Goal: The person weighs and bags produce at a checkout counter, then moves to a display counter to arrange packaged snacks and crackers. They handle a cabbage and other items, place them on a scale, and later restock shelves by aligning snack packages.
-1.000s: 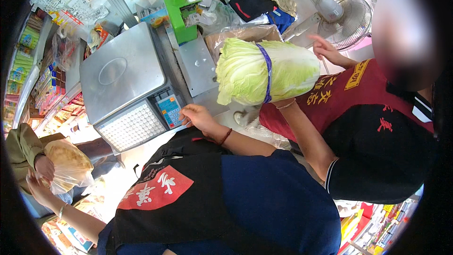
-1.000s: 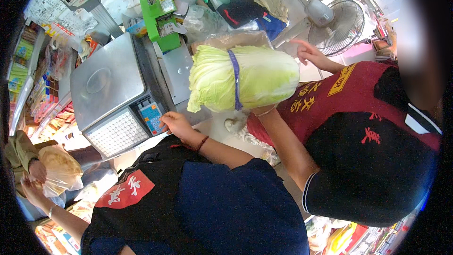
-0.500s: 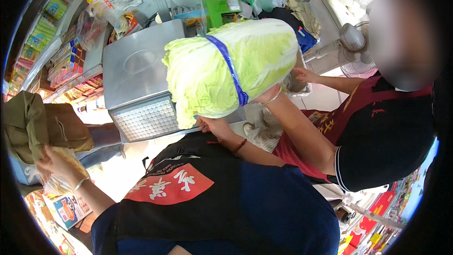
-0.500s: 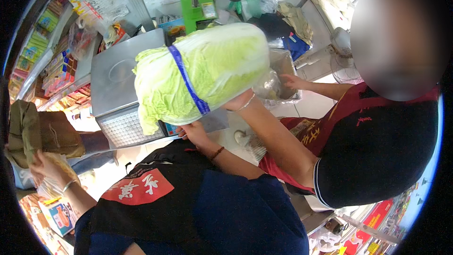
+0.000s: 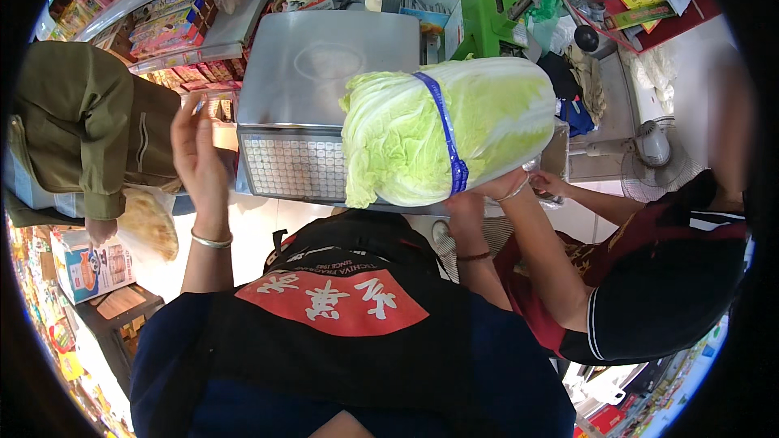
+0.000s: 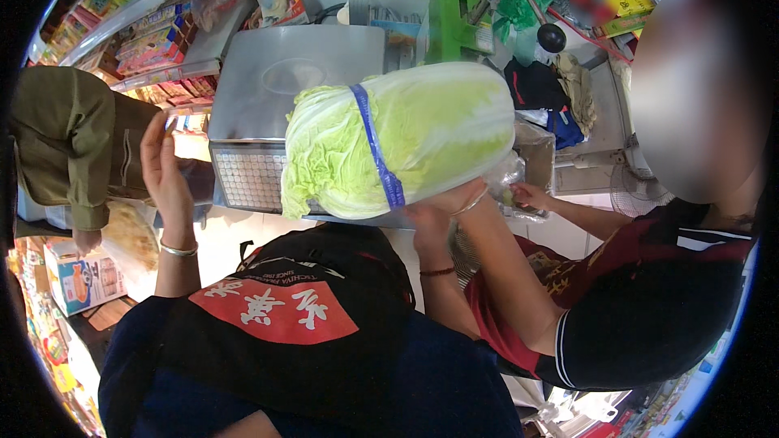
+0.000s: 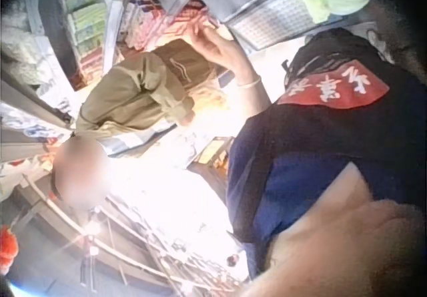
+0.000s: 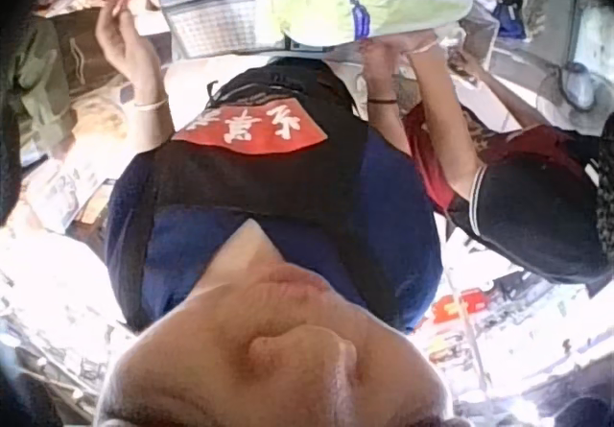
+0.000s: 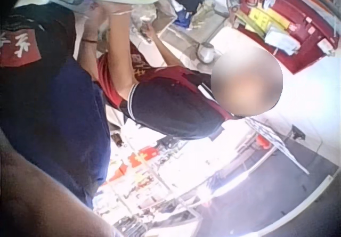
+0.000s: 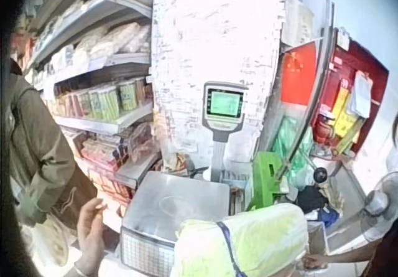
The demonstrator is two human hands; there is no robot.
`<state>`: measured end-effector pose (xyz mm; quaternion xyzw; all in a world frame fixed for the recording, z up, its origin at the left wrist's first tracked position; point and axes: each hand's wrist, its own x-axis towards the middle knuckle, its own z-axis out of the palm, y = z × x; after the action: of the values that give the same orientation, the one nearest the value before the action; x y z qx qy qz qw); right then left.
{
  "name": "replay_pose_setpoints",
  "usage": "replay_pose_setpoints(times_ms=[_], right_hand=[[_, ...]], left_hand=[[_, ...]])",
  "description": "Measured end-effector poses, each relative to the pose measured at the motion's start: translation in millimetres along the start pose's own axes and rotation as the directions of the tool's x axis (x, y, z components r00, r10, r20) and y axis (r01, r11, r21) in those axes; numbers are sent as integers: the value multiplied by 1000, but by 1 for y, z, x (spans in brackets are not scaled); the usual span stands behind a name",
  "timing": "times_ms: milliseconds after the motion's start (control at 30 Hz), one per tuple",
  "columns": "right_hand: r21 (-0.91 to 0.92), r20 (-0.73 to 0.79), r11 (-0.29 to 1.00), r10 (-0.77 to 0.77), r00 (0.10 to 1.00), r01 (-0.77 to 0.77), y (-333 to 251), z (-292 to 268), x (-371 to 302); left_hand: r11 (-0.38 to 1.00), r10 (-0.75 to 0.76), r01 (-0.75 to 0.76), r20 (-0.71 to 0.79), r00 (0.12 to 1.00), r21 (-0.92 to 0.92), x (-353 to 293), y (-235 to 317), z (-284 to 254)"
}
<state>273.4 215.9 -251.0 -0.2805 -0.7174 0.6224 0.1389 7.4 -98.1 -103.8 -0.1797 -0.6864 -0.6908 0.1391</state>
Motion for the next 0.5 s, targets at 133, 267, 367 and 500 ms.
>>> replay_pose_setpoints(times_ms=[133, 267, 367, 500], right_hand=[[103, 619, 995, -50, 783, -18, -108, -31, 53], [658, 753, -58, 64, 655, -751, -124, -22, 42], [681, 724, -107, -45, 688, -724, -131, -14, 36], [783, 613, 5, -178, 770, -622, -158, -3, 19]], left_hand=[[884, -432, 467, 383, 816, 2, -44, -6, 41], [404, -476, 897, 797, 373, -179, -74, 31, 80], [460, -471, 864, 768, 434, -206, -83, 41, 89], [541, -438, 807, 739, 512, -238, -75, 39, 92]])
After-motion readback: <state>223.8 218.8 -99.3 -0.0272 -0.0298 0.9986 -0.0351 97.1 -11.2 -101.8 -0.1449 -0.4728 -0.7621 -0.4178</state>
